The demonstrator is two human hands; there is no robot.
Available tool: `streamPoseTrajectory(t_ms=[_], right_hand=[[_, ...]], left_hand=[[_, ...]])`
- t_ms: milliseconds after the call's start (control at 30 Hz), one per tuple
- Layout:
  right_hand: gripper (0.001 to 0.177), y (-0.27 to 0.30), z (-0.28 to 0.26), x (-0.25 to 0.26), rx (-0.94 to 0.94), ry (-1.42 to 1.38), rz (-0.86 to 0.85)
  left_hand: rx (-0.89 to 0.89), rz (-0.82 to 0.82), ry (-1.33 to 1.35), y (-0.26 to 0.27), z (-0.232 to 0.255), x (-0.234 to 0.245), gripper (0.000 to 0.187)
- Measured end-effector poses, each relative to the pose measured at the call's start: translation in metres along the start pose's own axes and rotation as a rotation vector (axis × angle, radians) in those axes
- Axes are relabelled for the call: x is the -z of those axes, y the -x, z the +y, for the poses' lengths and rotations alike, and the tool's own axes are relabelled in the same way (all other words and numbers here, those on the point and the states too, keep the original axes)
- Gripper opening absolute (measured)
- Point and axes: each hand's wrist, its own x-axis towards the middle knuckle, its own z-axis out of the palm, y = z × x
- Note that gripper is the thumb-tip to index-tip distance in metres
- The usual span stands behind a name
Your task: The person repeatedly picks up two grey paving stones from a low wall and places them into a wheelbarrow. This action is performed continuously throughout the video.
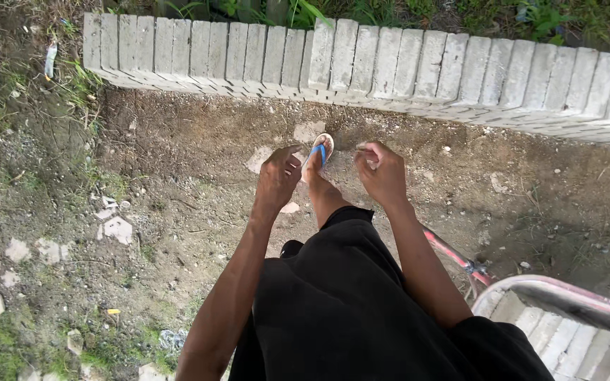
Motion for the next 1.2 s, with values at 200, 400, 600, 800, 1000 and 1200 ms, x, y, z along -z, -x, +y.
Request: streamPoseTrajectory(t_ms=[200,400,600,800,1000,1200], right_hand=[[0.029,-0.1,-0.013,-0.052,-0.19,-0.061,-0.013],[0.031,-0.168,-0.02,-0.082,-0.232,0.043,0.072],[0.04,-0.224,0.031,-0.136,-0.363,0.157,0.245],[0.032,-0.277,0.084,-0.189,-0.472,0.106,0.335],[0.049,-0.306,0.11,-0.229,-0.676,0.16,0.247],[0.05,-0.317,0.124,-0.262,-0.422,0.264,0.315]], left_hand=[[0.085,-0.138,-0.196,-0.101,-0.04,0.023,0.032],[0.363,-0.417,-0.26,-0.213,-0.003,0.027,0.05],[0.023,-0.759,-0.473,-0.353,-0.096,-0.038,0.044],[-0.275,-0.619,-0.519,-0.479,-0.199,-0.124,0.048],[-0.468,-0.526,-0.631,-0.5,-0.24,-0.135,0.041],[-0.347,-0.604,-0.523,-0.485,-0.272,-0.084,0.054]])
